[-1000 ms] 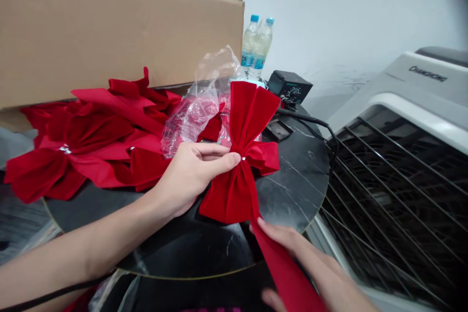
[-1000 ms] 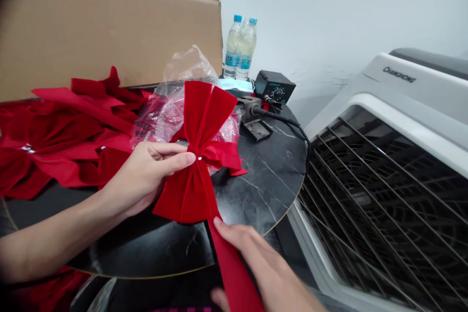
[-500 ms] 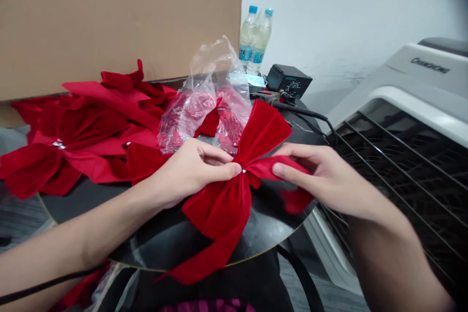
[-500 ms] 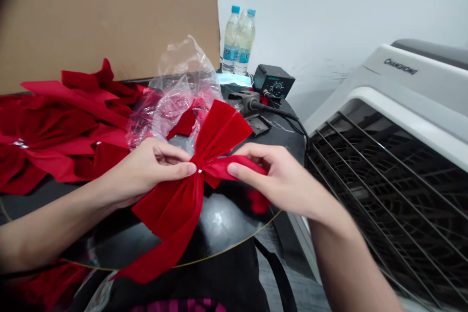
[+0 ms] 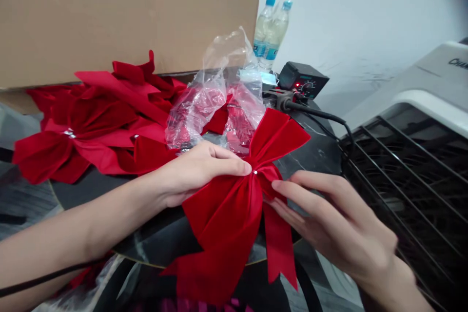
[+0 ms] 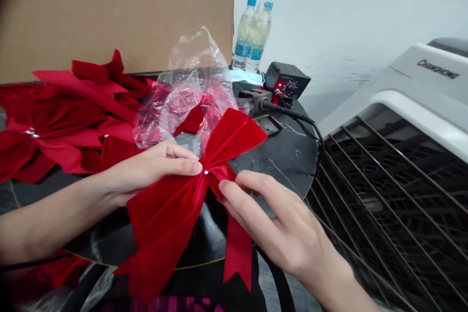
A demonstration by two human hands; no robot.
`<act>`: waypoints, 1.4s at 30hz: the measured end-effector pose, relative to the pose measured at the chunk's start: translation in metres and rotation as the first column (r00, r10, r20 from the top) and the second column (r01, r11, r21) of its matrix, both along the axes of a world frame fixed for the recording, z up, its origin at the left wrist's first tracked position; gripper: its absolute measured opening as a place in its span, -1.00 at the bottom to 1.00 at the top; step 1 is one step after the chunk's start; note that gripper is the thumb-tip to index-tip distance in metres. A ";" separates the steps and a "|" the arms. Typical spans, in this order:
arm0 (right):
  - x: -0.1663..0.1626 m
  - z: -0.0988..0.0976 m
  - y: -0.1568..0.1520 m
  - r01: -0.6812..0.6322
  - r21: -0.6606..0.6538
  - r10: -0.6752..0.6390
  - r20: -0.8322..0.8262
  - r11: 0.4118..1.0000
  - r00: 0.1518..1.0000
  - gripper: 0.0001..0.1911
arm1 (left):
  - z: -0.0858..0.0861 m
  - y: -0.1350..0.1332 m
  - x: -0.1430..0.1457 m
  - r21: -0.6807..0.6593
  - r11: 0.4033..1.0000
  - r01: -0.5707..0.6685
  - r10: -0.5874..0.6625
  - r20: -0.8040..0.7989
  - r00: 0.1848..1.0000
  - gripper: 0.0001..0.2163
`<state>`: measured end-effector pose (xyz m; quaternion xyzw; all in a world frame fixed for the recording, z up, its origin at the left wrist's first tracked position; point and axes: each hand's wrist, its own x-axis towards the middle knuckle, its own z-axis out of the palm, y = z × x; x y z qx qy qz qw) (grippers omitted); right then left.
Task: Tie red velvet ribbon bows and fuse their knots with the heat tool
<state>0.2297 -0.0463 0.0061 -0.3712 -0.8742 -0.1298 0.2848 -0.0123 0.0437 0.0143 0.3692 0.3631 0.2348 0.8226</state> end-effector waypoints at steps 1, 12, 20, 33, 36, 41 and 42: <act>-0.001 -0.004 0.004 -0.014 0.015 0.014 -0.018 1.000 1.000 -0.62 | 0.000 0.000 0.000 -0.004 1.000 0.005 -0.005 0.004 1.000 -0.80; 0.000 0.013 0.013 -0.173 -0.272 0.149 -0.107 0.947 0.983 -0.58 | -0.004 0.002 -0.001 0.004 0.999 0.043 -0.043 -0.050 0.998 -0.83; -0.010 0.036 0.023 -0.253 -0.180 0.286 0.189 0.951 0.939 -0.57 | -0.007 0.001 0.001 0.110 0.985 0.132 -0.110 -0.183 0.977 -0.91; -0.014 0.029 0.038 -0.231 -0.452 0.265 0.012 0.862 0.964 -0.85 | -0.006 0.005 -0.004 0.428 0.826 0.366 -0.159 -0.446 0.881 -0.83; -0.018 0.028 0.039 -0.206 -0.483 0.243 0.013 0.851 0.970 -0.83 | -0.004 0.004 -0.004 0.423 0.812 0.401 -0.204 -0.439 0.875 -0.82; -0.022 0.022 0.041 -0.220 -0.497 0.268 0.026 0.839 0.963 -0.83 | -0.004 0.003 -0.006 0.411 0.788 0.459 -0.277 -0.429 0.860 -0.79; -0.023 0.022 0.041 -0.213 -0.518 0.264 0.024 0.828 0.964 -0.83 | -0.005 0.003 -0.007 0.415 0.778 0.472 -0.295 -0.423 0.857 -0.80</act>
